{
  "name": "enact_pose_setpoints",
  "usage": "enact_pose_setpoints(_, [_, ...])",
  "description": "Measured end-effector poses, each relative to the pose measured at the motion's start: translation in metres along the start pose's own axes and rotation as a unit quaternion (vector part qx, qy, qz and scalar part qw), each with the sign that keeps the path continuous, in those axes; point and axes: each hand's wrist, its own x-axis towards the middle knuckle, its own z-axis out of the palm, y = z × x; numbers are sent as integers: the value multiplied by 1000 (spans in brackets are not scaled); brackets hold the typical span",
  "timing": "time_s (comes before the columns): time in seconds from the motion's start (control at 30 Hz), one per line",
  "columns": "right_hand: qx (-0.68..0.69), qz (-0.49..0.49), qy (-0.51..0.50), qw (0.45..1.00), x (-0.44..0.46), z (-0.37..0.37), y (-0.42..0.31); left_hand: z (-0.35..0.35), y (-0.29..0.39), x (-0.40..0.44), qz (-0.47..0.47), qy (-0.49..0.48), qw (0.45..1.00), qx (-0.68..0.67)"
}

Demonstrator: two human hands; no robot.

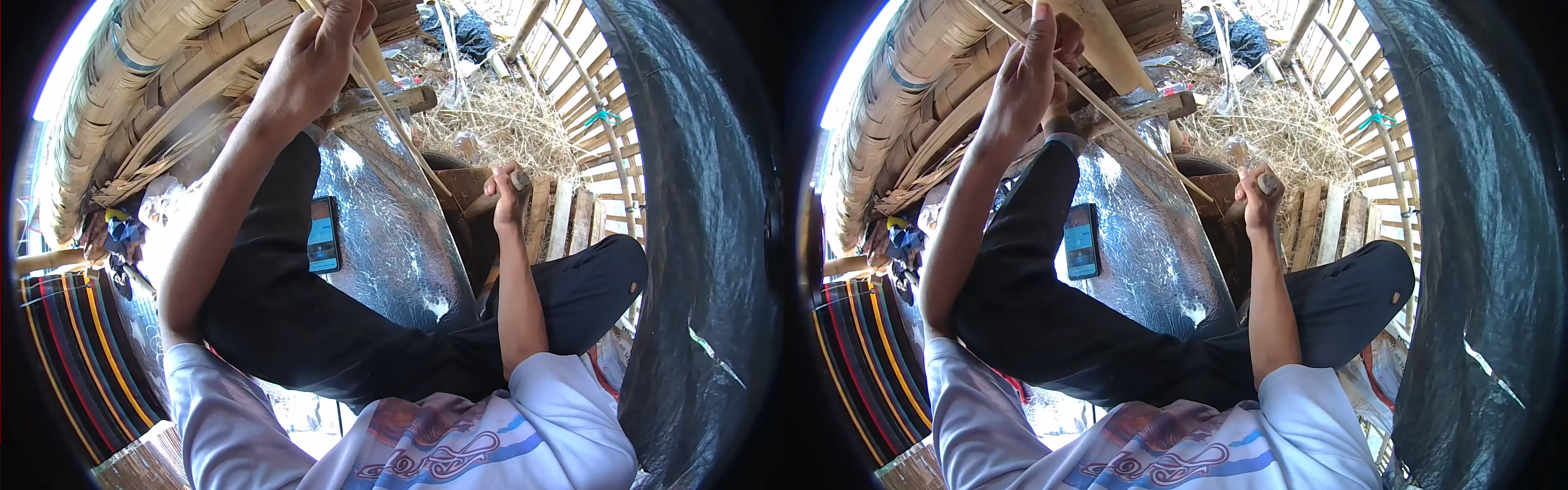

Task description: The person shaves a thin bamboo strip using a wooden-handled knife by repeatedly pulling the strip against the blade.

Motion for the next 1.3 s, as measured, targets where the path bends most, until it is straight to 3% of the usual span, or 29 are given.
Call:
enact_pose_setpoints(0.13, [-4, -2, 0, 1000, 0, 0, 0, -2, 22, -7, -70, -18, 997, 26])
enact_pose_setpoints(0.2, [-7, -10, 0, 1000, 0, 0, 2, 3, 40, -7, -186, 24, 980, 68])
enact_pose_setpoints(0.23, [-7, -10, 0, 1000, 0, 0, 2, 4, 53, -7, -185, 24, 980, 67])
enact_pose_setpoints(0.33, [-11, -9, 3, 1000, 0, -1, 1, 6, 62, -8, -239, -38, 969, 48])
enact_pose_setpoints(0.4, [-11, -7, 3, 1000, 1, 0, 0, 11, 29, -11, -91, 34, 993, 72])
enact_pose_setpoints(0.6, [-9, -3, 5, 1000, 1, 0, 1, 0, 10, -9, -75, 22, 996, -30])
enact_pose_setpoints(0.93, [-4, -9, 6, 1000, 2, -2, 3, 0, 17, -8, -100, 49, 994, 0])
enact_pose_setpoints(1.3, [77, -19, 98, 992, 12, -13, -19, -1, 17, -8, -58, 19, 998, -1])
